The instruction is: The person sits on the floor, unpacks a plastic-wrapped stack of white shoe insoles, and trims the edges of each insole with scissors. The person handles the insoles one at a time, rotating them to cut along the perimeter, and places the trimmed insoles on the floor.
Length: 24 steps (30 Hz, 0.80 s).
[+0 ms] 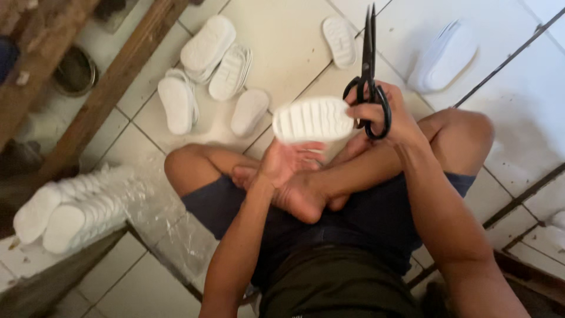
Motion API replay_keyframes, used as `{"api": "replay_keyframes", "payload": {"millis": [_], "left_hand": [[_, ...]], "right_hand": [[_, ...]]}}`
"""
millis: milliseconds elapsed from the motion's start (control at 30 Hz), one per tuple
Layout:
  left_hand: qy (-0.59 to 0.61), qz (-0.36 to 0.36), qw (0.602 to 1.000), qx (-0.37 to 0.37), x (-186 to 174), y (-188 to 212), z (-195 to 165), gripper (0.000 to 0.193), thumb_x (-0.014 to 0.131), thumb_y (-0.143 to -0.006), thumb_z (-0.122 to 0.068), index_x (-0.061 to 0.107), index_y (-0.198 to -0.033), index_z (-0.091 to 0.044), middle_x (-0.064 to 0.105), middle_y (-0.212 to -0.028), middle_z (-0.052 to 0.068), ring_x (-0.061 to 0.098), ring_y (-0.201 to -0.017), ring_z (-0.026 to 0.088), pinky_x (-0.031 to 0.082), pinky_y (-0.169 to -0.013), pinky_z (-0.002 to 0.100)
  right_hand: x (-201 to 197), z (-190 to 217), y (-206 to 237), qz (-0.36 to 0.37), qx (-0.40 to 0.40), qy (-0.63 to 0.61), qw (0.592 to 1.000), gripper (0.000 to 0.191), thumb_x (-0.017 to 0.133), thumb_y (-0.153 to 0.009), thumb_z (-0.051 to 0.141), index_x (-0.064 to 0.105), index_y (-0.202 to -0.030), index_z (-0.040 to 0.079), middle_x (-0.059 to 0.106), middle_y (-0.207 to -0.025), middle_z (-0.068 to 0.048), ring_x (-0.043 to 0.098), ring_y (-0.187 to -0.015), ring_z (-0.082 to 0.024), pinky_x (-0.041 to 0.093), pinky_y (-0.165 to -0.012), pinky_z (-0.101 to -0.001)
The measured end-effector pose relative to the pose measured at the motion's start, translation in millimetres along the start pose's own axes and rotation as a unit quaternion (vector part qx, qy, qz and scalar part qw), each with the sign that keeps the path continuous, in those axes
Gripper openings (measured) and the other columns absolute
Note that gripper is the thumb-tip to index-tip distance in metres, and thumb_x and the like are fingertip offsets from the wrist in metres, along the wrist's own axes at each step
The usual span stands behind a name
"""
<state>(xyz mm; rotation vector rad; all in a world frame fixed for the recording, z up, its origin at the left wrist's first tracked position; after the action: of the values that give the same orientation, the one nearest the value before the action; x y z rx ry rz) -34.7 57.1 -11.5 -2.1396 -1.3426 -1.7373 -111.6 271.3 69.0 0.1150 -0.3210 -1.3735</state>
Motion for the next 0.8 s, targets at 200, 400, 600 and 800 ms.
{"api": "replay_keyframes", "payload": {"millis": [200,400,600,800], "left_hand": [[0.056,0.125,0.990,0.013,69.4,58.6,-6.6,0.075,0.034,-0.108,-0.060,0.040,-0.157,-0.004,0.063,-0.139,0.021,0.071,-0.105,0.036,0.061,-0.076,0.045],[-0.049,0.023,0.986,0.155,107.0,101.6,-41.5,0.065,0.036,-0.110,-0.040,0.032,-0.161,0.000,0.053,-0.151,0.025,0.066,-0.116,0.029,0.057,-0.095,0.041],[-0.082,0.059,0.977,0.189,135.7,111.9,-42.5,0.062,0.036,-0.110,-0.035,0.043,-0.154,0.008,0.057,-0.149,0.026,0.067,-0.105,0.029,0.057,-0.093,0.040],[-0.070,0.030,0.983,0.169,122.7,120.9,-31.8,0.065,0.037,-0.107,-0.035,0.051,-0.146,0.014,0.064,-0.137,0.027,0.068,-0.106,0.025,0.056,-0.100,0.036]], "right_hand": [[28.5,30.6,58.7,-0.022,0.034,0.173,0.984,0.030,0.084,-0.083,0.016,0.071,-0.104,-0.001,0.071,-0.079,-0.004,0.070,-0.069,-0.009,0.057,-0.060,-0.0260],[49.3,88.3,112.8,-0.029,-0.276,0.530,0.802,0.056,0.094,-0.070,0.034,0.071,-0.105,-0.004,0.072,-0.095,-0.014,0.069,-0.079,-0.027,0.054,-0.066,-0.0336],[56.3,108.2,126.0,-0.067,-0.337,0.599,0.723,0.048,0.094,-0.077,0.034,0.065,-0.095,0.000,0.064,-0.086,-0.010,0.066,-0.077,-0.025,0.051,-0.064,-0.0366],[53.5,101.3,132.3,-0.027,-0.330,0.619,0.713,0.048,0.094,-0.077,0.036,0.065,-0.091,0.000,0.062,-0.078,-0.009,0.064,-0.068,-0.023,0.048,-0.055,-0.0381]]}}
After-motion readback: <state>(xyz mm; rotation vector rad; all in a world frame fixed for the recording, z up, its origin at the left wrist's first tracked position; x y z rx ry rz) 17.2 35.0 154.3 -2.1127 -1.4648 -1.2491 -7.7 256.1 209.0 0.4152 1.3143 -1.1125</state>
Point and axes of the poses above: each hand's wrist, its own y-axis away from the middle knuckle, its own x-axis out of the palm, z = x × y, the point moved 6 cm from there along -y, towards the middle knuckle
